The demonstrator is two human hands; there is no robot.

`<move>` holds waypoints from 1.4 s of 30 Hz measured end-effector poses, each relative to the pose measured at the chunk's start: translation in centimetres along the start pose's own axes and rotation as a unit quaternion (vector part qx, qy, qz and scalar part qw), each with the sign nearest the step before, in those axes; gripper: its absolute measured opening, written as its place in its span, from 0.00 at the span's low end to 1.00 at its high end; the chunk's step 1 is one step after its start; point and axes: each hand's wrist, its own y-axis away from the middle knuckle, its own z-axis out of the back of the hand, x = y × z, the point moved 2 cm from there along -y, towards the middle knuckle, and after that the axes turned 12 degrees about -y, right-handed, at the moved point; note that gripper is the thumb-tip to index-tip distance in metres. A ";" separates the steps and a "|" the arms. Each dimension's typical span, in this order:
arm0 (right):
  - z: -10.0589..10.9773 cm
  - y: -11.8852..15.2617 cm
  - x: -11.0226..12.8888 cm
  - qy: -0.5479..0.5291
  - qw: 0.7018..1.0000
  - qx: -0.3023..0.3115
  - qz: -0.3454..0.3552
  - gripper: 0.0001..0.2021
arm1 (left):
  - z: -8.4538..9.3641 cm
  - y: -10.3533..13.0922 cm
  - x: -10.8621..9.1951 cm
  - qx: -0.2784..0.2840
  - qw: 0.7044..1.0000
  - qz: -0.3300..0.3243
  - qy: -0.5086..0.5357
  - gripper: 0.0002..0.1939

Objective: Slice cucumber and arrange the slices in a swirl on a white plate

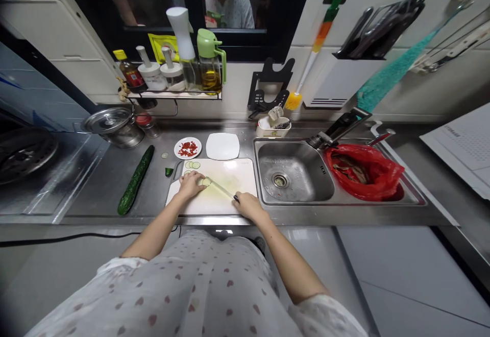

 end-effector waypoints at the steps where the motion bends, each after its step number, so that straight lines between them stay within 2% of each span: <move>1: -0.4 0.2 -0.6 -0.018 1.000 -0.012 -0.011 0.18 | 0.0 0.0 -0.1 0.001 1.000 -0.002 -0.003 0.19; 5: -1.7 0.6 -2.7 -0.066 0.994 -0.061 -0.061 0.18 | 0.0 0.1 -0.4 0.007 1.000 -0.011 -0.016 0.18; 9: -2.4 0.2 -3.6 -0.084 0.990 -0.084 -0.074 0.17 | 0.3 0.2 -0.8 0.015 1.000 0.006 -0.006 0.17; 13: -2.1 -0.2 -3.2 -0.091 0.989 -0.084 -0.076 0.17 | 1.0 0.4 -1.3 0.024 0.999 0.029 0.009 0.15; 19: -1.8 -0.7 -2.6 -0.095 0.988 -0.085 -0.085 0.17 | 1.7 1.5 -1.9 0.013 0.997 0.020 0.071 0.06; 23: -1.7 -0.9 -2.6 -0.093 0.990 -0.077 -0.078 0.18 | 1.6 2.7 -2.2 -0.016 0.995 0.009 0.102 0.07; 30: -1.5 -1.3 -2.2 -0.082 0.990 -0.053 -0.101 0.18 | 0.8 4.9 -2.8 0.006 0.989 -0.017 0.147 0.06; 34: -1.8 -1.4 -2.1 -0.086 0.989 -0.055 -0.103 0.18 | 0.6 5.5 -1.8 0.017 0.990 0.022 0.140 0.05; 38: -2.1 -1.5 -2.3 -0.096 0.989 -0.056 -0.096 0.17 | 0.7 5.5 0.6 0.011 0.989 0.096 0.114 0.07; 42: -2.1 -1.7 -2.4 -0.104 0.988 -0.050 -0.098 0.17 | 0.9 5.2 3.1 -0.018 0.983 0.156 0.098 0.08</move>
